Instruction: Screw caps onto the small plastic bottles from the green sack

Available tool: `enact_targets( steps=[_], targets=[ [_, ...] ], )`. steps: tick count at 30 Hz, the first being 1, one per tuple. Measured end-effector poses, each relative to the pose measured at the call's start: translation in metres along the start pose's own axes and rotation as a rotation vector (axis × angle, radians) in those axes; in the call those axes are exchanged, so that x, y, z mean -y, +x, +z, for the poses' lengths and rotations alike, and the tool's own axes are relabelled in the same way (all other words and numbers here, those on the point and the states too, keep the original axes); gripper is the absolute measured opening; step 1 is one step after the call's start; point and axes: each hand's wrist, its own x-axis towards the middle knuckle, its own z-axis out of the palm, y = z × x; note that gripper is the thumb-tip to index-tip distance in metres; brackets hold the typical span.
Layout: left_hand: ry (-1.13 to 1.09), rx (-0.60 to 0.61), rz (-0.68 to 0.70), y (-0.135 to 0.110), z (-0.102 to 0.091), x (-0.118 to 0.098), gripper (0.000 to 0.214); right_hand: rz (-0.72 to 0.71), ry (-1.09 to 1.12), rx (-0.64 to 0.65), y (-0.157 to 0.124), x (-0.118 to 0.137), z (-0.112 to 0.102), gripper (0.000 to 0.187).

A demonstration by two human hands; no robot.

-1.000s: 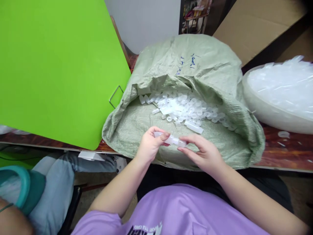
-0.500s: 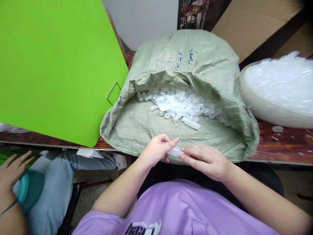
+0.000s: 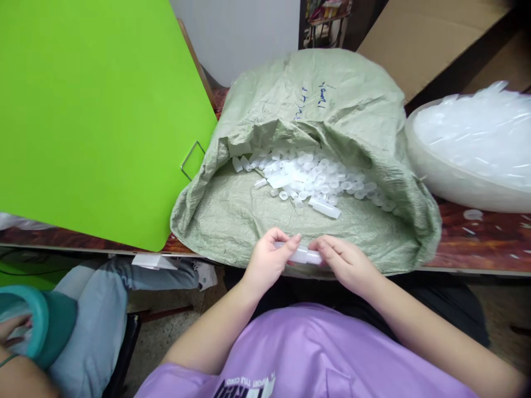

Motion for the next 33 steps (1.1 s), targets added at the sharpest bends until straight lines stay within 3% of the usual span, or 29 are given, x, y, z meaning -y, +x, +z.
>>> enact_targets(
  steps=[3, 7, 11, 14, 20, 24, 27, 31, 33],
  targets=[
    [0.0, -0.037, 0.019, 0.002, -0.001, 0.001, 0.036, -0.05, -0.035, -0.073, 0.001, 0.001, 0.001, 0.032],
    [-0.019, -0.047, 0.035, 0.004, -0.003, 0.002, 0.036, 0.115, 0.064, 0.081, 0.003, 0.002, 0.003, 0.034],
    [-0.026, -0.068, 0.033, 0.005, -0.003, 0.002, 0.036, -0.022, -0.025, -0.057, 0.005, 0.004, 0.003, 0.027],
    [-0.042, -0.07, 0.03, 0.004, -0.003, 0.005, 0.037, 0.027, 0.043, 0.053, 0.006, 0.007, 0.004, 0.02],
    [-0.008, -0.109, 0.079, 0.002, -0.006, 0.014, 0.037, 0.287, 0.464, 0.191, 0.007, 0.008, 0.022, 0.032],
    [0.103, -0.119, 0.095, -0.004, -0.017, 0.011, 0.035, 0.307, 0.573, 0.297, 0.009, 0.012, 0.023, 0.034],
    [0.184, 0.024, -0.029, -0.017, -0.029, 0.01, 0.035, 0.244, 0.424, 0.37, 0.02, 0.012, 0.001, 0.035],
    [0.355, 0.258, -0.247, -0.036, -0.038, 0.029, 0.038, 0.391, -0.269, 0.012, 0.051, -0.01, -0.038, 0.036],
    [0.449, 0.327, -0.288, -0.041, -0.037, 0.042, 0.04, 0.518, -0.549, -0.061, 0.066, -0.027, -0.048, 0.041]
  ],
)
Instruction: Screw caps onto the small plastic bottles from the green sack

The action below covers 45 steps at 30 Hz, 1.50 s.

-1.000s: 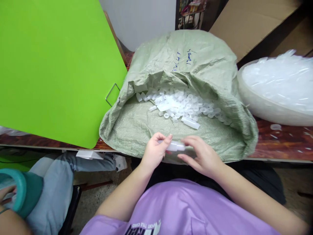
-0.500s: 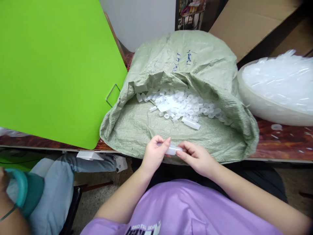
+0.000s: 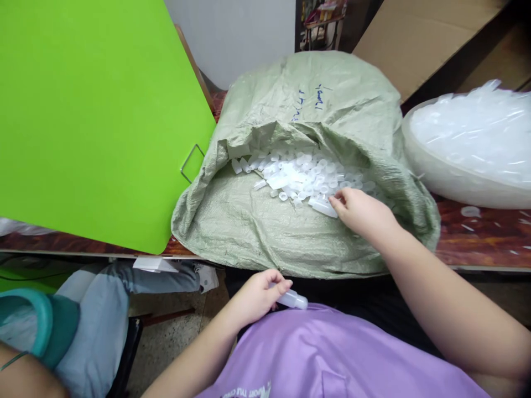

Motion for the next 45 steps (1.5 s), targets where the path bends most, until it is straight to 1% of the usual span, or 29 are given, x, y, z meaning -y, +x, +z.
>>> enact_targets(
  steps=[2, 4, 6, 7, 8, 9, 10, 11, 13, 14, 15, 16, 18, 20, 21, 23, 25, 27, 29, 31, 32, 33, 35, 37, 39, 41, 43, 45],
  targets=[
    [0.077, 0.048, 0.01, 0.002, 0.005, 0.005, 0.045, 0.073, -0.099, 0.008, 0.017, -0.007, 0.005, 0.047],
    [0.166, 0.098, 0.054, 0.001, 0.004, -0.002, 0.055, 0.082, -0.088, 0.041, 0.026, -0.011, 0.012, 0.048],
    [0.302, 0.188, 0.114, -0.003, -0.002, -0.021, 0.061, 0.073, -0.05, 0.055, 0.03, -0.012, 0.018, 0.043],
    [0.379, 0.255, 0.152, -0.006, -0.007, -0.034, 0.06, 0.071, -0.035, 0.055, 0.031, -0.012, 0.02, 0.04],
    [0.442, 0.341, 0.196, -0.008, -0.011, -0.048, 0.055, 0.069, -0.022, 0.054, 0.032, -0.012, 0.022, 0.038],
    [0.477, 0.399, 0.26, -0.009, -0.014, -0.063, 0.047, 0.067, -0.007, 0.054, 0.033, -0.012, 0.022, 0.037],
    [0.499, 0.391, 0.337, -0.006, -0.015, -0.076, 0.039, 0.065, 0.01, 0.052, 0.034, -0.012, 0.023, 0.035],
    [0.537, 0.293, 0.42, 0.0, -0.014, -0.089, 0.035, 0.063, 0.028, 0.047, 0.035, -0.012, 0.023, 0.033],
    [0.719, -0.04, 0.579, 0.023, -0.007, -0.109, 0.028, 0.066, 0.068, 0.024, 0.035, -0.013, 0.022, 0.029],
    [0.848, -0.17, 0.626, 0.039, -0.002, -0.117, 0.026, 0.071, 0.089, 0.005, 0.035, -0.014, 0.021, 0.027],
    [0.962, -0.243, 0.678, 0.056, 0.004, -0.123, 0.025, 0.079, 0.11, -0.019, 0.033, -0.016, 0.02, 0.025],
    [1.062, -0.283, 0.708, 0.075, 0.01, -0.127, 0.025, 0.088, 0.124, -0.041, 0.031, -0.018, 0.019, 0.025],
    [1.206, -0.282, 0.732, 0.107, 0.021, -0.133, 0.027, 0.092, 0.208, -0.097, 0.023, -0.026, 0.017, 0.024],
    [1.283, -0.254, 0.721, 0.128, 0.029, -0.136, 0.026, 0.064, 0.402, -0.176, 0.012, -0.036, 0.016, 0.025],
    [1.297, -0.247, 0.71, 0.133, 0.031, -0.137, 0.026, 0.04, 0.524, -0.216, 0.005, -0.042, 0.016, 0.026],
    [1.268, -0.26, 0.692, 0.134, 0.032, -0.137, 0.027, -0.022, 0.745, -0.273, -0.011, -0.051, 0.016, 0.029],
    [1.121, -0.276, 0.7, 0.124, 0.029, -0.135, 0.035, -0.08, 0.866, -0.291, -0.027, -0.056, 0.017, 0.029],
    [0.822, -0.26, 0.713, 0.108, 0.022, -0.131, 0.047, -0.127, 0.932, -0.299, -0.042, -0.057, 0.02, 0.028],
    [0.395, -0.223, 0.668, 0.091, 0.015, -0.125, 0.049, -0.164, 0.95, -0.279, -0.054, -0.053, 0.023, 0.027],
    [-0.038, -0.19, 0.545, 0.075, 0.009, -0.118, 0.043, -0.223, 0.929, -0.237, -0.064, -0.047, 0.027, 0.025],
    [-0.216, -0.172, 0.475, 0.069, 0.007, -0.113, 0.039, -0.265, 0.911, -0.217, -0.067, -0.043, 0.029, 0.024],
    [-0.355, -0.156, 0.412, 0.064, 0.006, -0.109, 0.037, -0.312, 0.893, -0.208, -0.07, -0.039, 0.03, 0.022],
    [-0.517, -0.132, 0.341, 0.054, 0.005, -0.101, 0.033, -0.411, 0.866, -0.232, -0.074, -0.031, 0.032, 0.02],
    [-0.552, -0.102, 0.323, 0.046, 0.002, -0.096, 0.032, -0.499, 0.831, -0.299, -0.075, -0.025, 0.032, 0.02],
    [-0.497, -0.037, 0.305, 0.039, -0.002, -0.092, 0.035, -0.571, 0.759, -0.345, -0.077, -0.023, 0.03, 0.02],
    [-0.387, 0.05, 0.279, 0.032, -0.008, -0.089, 0.04, -0.626, 0.664, -0.332, -0.079, -0.023, 0.026, 0.021],
    [-0.259, 0.114, 0.26, 0.027, -0.015, -0.087, 0.043, -0.698, 0.568, -0.292, -0.081, -0.025, 0.022, 0.025],
    [-0.139, 0.148, 0.264, 0.025, -0.02, -0.085, 0.043, -0.825, 0.478, -0.257, -0.084, -0.028, 0.019, 0.033]
  ],
)
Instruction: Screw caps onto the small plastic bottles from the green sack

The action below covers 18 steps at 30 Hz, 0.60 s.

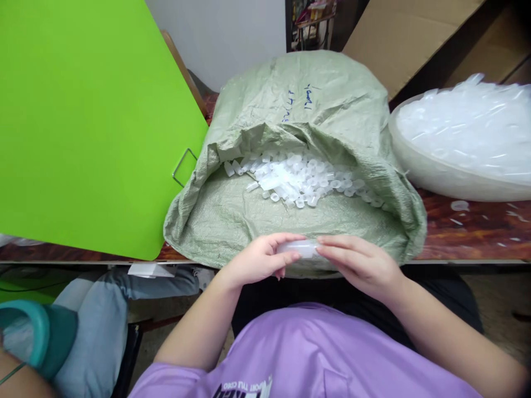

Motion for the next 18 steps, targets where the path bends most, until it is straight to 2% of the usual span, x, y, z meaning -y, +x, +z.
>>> enact_targets(
  steps=[2, 4, 6, 8, 9, 10, 12, 13, 14, 16, 18],
  targets=[
    [0.086, 0.036, 0.029, -0.002, -0.002, 0.001, 0.039, -0.095, -0.013, 0.083, -0.001, 0.001, -0.002, 0.037],
    [0.164, 0.03, 0.094, -0.002, 0.0, 0.002, 0.035, -0.046, 0.01, 0.142, 0.0, 0.003, 0.0, 0.031],
    [0.284, -0.02, 0.174, -0.002, 0.004, 0.002, 0.031, 0.164, 0.074, 0.201, 0.003, 0.005, 0.004, 0.022],
    [0.414, -0.098, 0.252, -0.002, 0.009, 0.001, 0.028, 0.391, 0.172, 0.25, 0.007, 0.008, 0.009, 0.042],
    [0.456, -0.14, 0.279, -0.002, 0.011, 0.001, 0.027, 0.456, 0.204, 0.242, 0.008, 0.009, 0.012, 0.048],
    [0.475, -0.182, 0.296, -0.002, 0.012, 0.001, 0.027, 0.474, 0.208, 0.199, 0.008, 0.009, 0.014, 0.046],
    [0.468, -0.248, 0.301, -0.002, 0.014, 0.002, 0.028, 0.406, 0.145, 0.073, 0.009, 0.01, 0.016, 0.033],
    [0.464, -0.26, 0.294, -0.002, 0.014, 0.002, 0.028, 0.374, 0.11, 0.039, 0.009, 0.01, 0.016, 0.033],
    [0.468, -0.25, 0.285, -0.002, 0.014, 0.003, 0.029, 0.373, 0.099, 0.059, 0.009, 0.01, 0.015, 0.033],
    [0.492, -0.211, 0.273, -0.003, 0.014, 0.006, 0.029, 0.456, 0.158, 0.218, 0.01, 0.009, 0.014, 0.029],
    [0.501, -0.206, 0.257, -0.005, 0.015, 0.008, 0.029, 0.514, 0.193, 0.298, 0.011, 0.009, 0.013, 0.038]
  ],
)
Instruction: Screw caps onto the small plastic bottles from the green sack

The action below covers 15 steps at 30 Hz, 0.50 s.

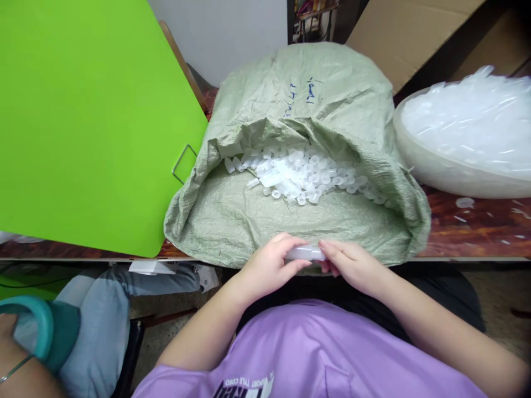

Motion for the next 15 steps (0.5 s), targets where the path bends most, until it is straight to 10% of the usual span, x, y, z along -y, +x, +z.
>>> enact_targets(
  steps=[9, 15],
  targets=[
    [-0.371, 0.159, -0.226, -0.011, 0.001, 0.002, 0.03, -0.193, -0.087, -0.049, 0.004, 0.011, 0.002, 0.029],
    [-0.581, 0.441, -0.29, -0.013, -0.008, 0.003, 0.033, -0.68, -0.43, -0.213, 0.005, 0.008, 0.006, 0.025]
  ],
)
